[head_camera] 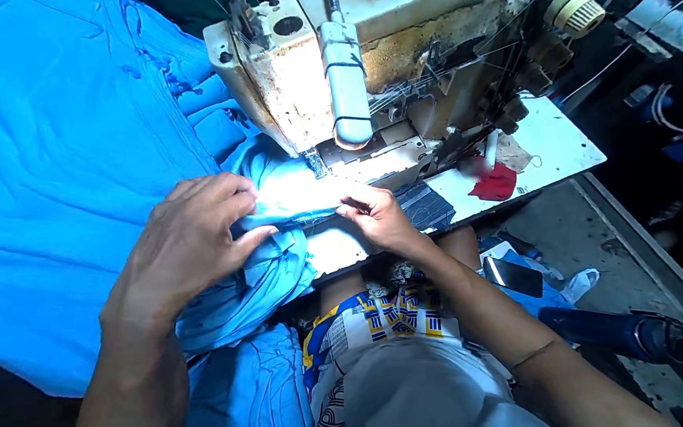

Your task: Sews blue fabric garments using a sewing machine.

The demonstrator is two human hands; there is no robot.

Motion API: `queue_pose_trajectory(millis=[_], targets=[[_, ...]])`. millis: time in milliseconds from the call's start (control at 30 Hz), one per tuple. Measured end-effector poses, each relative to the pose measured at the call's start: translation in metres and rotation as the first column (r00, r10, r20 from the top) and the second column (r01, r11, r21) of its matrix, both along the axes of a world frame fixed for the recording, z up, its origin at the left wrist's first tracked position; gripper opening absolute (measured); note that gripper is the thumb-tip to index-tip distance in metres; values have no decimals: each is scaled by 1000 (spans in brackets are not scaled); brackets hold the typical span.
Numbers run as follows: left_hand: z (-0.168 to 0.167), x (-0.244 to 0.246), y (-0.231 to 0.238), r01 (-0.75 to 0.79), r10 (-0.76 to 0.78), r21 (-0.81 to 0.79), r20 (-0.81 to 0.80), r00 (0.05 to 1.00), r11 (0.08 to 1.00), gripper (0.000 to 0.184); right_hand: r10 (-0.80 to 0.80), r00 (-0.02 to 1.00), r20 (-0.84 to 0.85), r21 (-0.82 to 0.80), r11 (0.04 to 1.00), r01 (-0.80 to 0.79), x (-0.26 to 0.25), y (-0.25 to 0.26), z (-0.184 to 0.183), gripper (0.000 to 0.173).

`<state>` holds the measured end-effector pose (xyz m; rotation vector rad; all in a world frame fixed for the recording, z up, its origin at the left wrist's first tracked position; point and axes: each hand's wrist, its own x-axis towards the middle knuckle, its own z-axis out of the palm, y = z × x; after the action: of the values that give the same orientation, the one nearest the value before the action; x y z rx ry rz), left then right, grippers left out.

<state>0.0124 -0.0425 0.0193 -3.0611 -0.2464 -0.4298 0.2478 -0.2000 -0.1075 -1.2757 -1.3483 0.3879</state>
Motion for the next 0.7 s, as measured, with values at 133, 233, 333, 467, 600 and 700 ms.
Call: queue_pose_trajectory(millis=[133, 233, 333, 467, 600, 700], targets=[[-11, 2, -38, 217, -189, -203, 149, 971, 955, 21, 194, 967, 167, -49, 981, -188, 3, -18, 12, 12], [-44, 13, -55, 323, -223, -343, 301, 927, 882, 19, 254, 943, 216, -8, 966, -258, -4, -35, 10, 13], [-68, 28, -54, 219, -183, -100, 284, 941, 971, 41, 198, 956, 217, -17, 980, -200, -7, -45, 0, 14], [-90, 34, -29, 66, -88, 133, 170, 981, 989, 39, 120, 983, 137, -68, 991, -112, -8, -57, -9, 15], [-89, 32, -32, -13, -18, 177, 170, 985, 984, 24, 102, 994, 36, -59, 993, -100, -10, -60, -14, 15], [-80, 32, -39, -32, 6, 174, 146, 989, 984, 24, 96, 995, -34, -60, 993, -98, -12, -62, -15, 14]])
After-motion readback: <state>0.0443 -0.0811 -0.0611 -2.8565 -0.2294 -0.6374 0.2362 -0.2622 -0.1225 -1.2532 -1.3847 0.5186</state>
